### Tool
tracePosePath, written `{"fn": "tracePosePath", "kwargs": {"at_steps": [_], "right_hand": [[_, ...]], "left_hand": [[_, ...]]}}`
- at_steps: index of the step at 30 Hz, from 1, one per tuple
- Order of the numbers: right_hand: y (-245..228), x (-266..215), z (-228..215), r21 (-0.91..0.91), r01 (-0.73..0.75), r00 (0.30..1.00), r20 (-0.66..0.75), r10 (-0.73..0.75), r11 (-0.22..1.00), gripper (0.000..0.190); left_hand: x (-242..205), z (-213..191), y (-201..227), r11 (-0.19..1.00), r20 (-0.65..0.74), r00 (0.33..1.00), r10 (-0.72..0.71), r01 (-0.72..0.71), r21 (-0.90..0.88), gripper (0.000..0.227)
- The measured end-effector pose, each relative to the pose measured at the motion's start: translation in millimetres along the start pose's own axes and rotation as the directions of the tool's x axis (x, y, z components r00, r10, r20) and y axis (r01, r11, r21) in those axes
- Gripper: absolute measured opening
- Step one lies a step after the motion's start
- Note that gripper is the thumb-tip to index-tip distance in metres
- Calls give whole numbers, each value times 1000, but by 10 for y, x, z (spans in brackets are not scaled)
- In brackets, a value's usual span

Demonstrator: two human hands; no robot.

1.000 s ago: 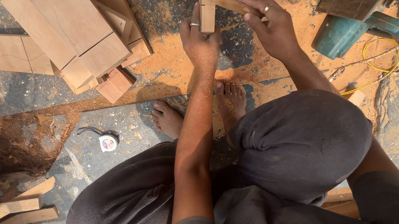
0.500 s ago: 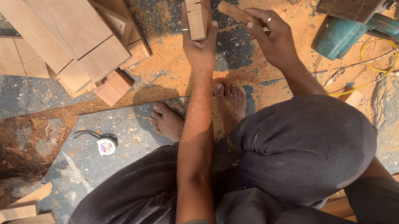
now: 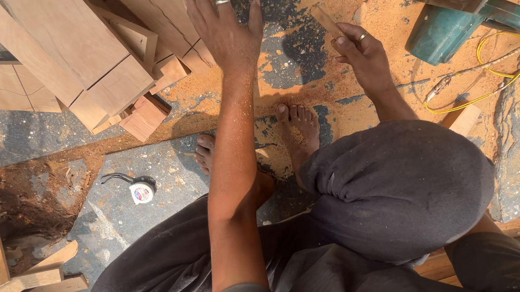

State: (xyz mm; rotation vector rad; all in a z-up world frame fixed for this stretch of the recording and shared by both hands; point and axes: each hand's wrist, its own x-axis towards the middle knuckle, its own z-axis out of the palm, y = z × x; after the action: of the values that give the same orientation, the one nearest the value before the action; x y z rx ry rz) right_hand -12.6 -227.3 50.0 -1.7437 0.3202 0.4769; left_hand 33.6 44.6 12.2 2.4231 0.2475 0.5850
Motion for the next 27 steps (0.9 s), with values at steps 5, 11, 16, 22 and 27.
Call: {"fn": "tracePosePath", "kwargs": {"at_steps": [5,11,16,22,27], "right_hand": [[107,27,59,38,-28,1000,11,28,999,43],[249,49,-20,115,-79,996,-19,82,990,43],[278,61,-21,142,-84,996,-5,86,986,43],[169,-10,-113,146,-66,994,-71,78,987,44],[193,-47,-159,232,-61,993,-87,83,971,46]], "left_hand": [[868,211,-387,965,406,906,-123,13,262,102],[758,131,-347,951,538,802,-259,116,285,114],[92,367,26,833,463,718,-520,546,87,99],[-88,429,249,627,388,660,-643,745,-228,70],[-501,171,342,976,13,976,-218,219,-15,56]]}}
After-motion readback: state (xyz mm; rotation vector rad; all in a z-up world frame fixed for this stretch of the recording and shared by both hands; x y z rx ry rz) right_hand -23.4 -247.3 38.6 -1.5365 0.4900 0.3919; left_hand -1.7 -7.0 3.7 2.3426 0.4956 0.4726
